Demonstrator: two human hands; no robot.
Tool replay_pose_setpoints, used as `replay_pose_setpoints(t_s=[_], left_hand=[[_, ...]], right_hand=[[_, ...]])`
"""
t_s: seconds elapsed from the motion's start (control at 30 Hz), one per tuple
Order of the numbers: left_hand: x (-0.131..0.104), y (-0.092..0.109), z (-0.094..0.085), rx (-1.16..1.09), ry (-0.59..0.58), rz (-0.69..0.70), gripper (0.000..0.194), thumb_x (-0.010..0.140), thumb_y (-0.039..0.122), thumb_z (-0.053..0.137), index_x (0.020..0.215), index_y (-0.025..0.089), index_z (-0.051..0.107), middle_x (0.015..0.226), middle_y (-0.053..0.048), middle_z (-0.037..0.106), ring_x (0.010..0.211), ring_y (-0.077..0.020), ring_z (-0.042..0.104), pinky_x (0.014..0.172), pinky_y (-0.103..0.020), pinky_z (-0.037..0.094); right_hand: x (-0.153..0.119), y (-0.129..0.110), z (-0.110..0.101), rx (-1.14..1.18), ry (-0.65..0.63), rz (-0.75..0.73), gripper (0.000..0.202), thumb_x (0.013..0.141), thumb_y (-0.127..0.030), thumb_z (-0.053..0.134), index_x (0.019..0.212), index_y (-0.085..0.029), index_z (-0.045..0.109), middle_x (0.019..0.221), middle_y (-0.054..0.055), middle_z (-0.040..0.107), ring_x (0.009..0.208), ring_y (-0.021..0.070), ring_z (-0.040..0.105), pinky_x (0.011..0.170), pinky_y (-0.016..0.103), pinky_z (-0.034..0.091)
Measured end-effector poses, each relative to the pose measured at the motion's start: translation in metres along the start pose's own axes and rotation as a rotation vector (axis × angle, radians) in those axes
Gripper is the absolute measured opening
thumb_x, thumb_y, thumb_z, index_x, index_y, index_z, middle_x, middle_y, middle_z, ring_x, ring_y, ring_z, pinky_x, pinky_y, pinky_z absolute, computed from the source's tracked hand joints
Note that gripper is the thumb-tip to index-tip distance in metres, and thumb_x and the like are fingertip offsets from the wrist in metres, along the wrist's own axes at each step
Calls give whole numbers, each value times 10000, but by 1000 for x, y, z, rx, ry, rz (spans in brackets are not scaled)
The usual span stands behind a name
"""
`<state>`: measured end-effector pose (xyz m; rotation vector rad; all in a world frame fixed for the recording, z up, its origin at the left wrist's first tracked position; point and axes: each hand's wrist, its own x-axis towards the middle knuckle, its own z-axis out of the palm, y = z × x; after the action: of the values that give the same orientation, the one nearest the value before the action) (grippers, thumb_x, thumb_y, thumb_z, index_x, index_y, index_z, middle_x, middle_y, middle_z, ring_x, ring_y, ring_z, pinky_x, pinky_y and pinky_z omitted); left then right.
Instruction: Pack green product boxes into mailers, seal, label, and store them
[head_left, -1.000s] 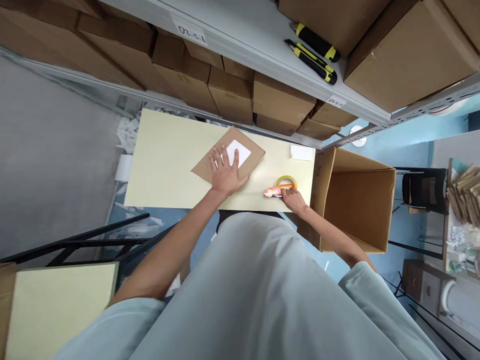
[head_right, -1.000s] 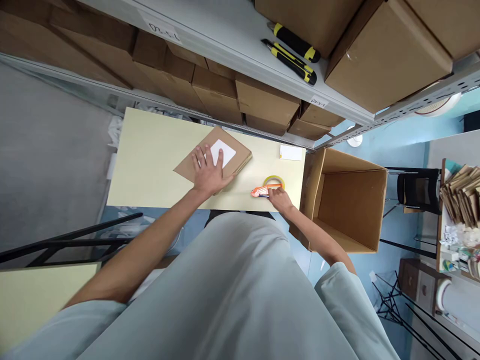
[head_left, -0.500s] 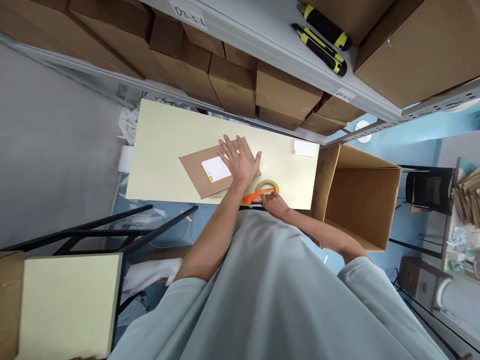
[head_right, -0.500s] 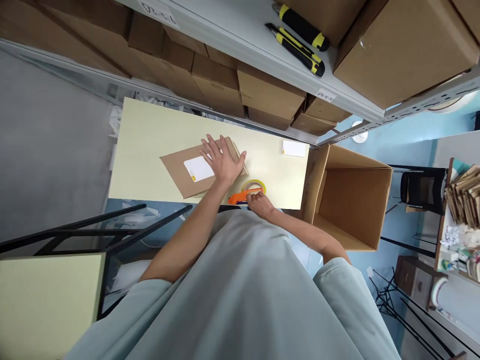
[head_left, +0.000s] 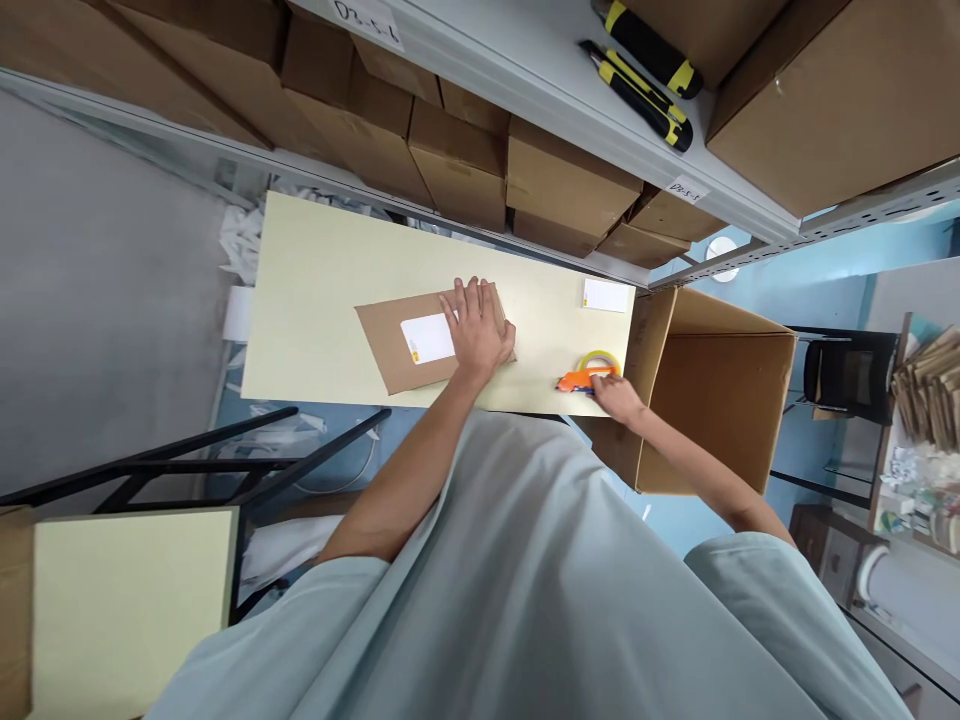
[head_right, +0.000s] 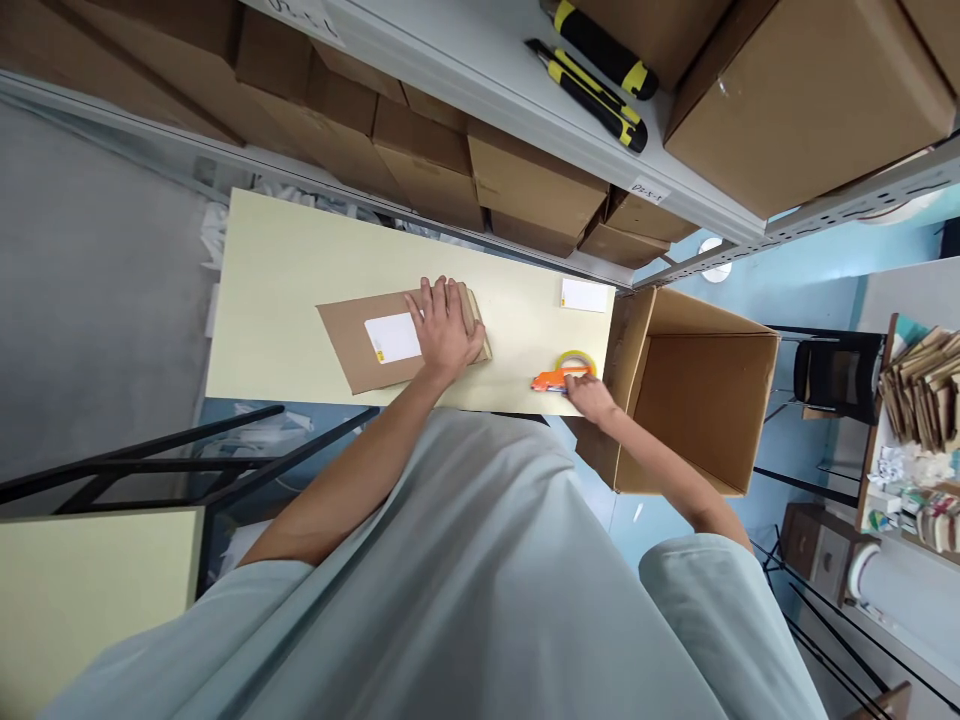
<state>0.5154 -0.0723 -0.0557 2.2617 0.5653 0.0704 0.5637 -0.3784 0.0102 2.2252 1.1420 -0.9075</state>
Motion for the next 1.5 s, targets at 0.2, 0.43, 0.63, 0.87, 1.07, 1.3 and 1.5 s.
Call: replay_pose_setpoints(t_s=[0.2, 0.43, 0.63, 0.87, 1.07, 1.3, 1.5], left_hand=[[-6, -24, -22, 66, -225, 281, 895, 953, 348, 564, 1781, 49, 400, 1867, -210, 349, 1799, -411, 124, 1455, -660, -5], [-33, -68, -84, 126, -403, 358, 647, 1010, 384, 564, 1639, 266, 655, 1878, -94, 364, 1799, -375, 156, 1440, -708, 70], [-51, -42, -58, 82, 75, -104, 670, 1031, 460, 623, 1659, 227, 622, 1912, -148, 248, 1801, -448, -27, 1394, -824, -9], [-41, -34, -17, 43, 233, -287, 953, 1038, 449, 627, 1849, 139, 235, 1930, -209, 48, 1783, -462, -142, 1382, -814, -83], [-49, -53, -33, 78, 25, -136, 1018, 976, 453, 681, 1852, 154, 257, 1935, -170, -19, 1775, -474, -149, 1392, -784, -110], [-57, -74, -44, 108, -101, 47, 978, 964, 428, 687, 1840, 191, 322, 1935, -166, 55, 1789, -466, -76, 1413, -755, -71], [-62, -113, -62, 134, -185, 257, 912, 1017, 473, 660, 1829, 197, 349, 1929, -188, 98, 1792, -477, -19, 1407, -761, -40]], right_hand=[[42, 27, -30, -10, 62, 58, 394, 1202, -310, 477, 1467, -21, 512, 1267, 312, 791, 1193, 368, 773, 1077, 418, 519], [97, -69, -45, 24, 112, -169, 420, 1179, -198, 431, 1536, 13, 498, 1264, 289, 809, 1190, 347, 785, 1127, 427, 504], [93, -122, -24, 47, 163, -232, 352, 1135, -149, 467, 1431, -4, 591, 1191, 262, 810, 1133, 332, 790, 1070, 422, 535], [81, -125, -8, 59, 211, -258, 313, 1127, -85, 438, 1386, -44, 610, 1137, 213, 809, 1057, 295, 776, 1086, 417, 530], [77, -145, -7, 74, 173, -313, 321, 1156, -103, 410, 1409, -52, 599, 1133, 195, 808, 1060, 285, 770, 1025, 391, 549], [44, -85, -6, 70, 40, -187, 372, 1214, -312, 448, 1439, -40, 564, 1187, 250, 807, 1117, 328, 771, 1097, 411, 530], [17, 14, -31, -30, -53, 49, 408, 1217, -348, 392, 1424, -35, 552, 1212, 297, 798, 1159, 377, 778, 1040, 424, 546]])
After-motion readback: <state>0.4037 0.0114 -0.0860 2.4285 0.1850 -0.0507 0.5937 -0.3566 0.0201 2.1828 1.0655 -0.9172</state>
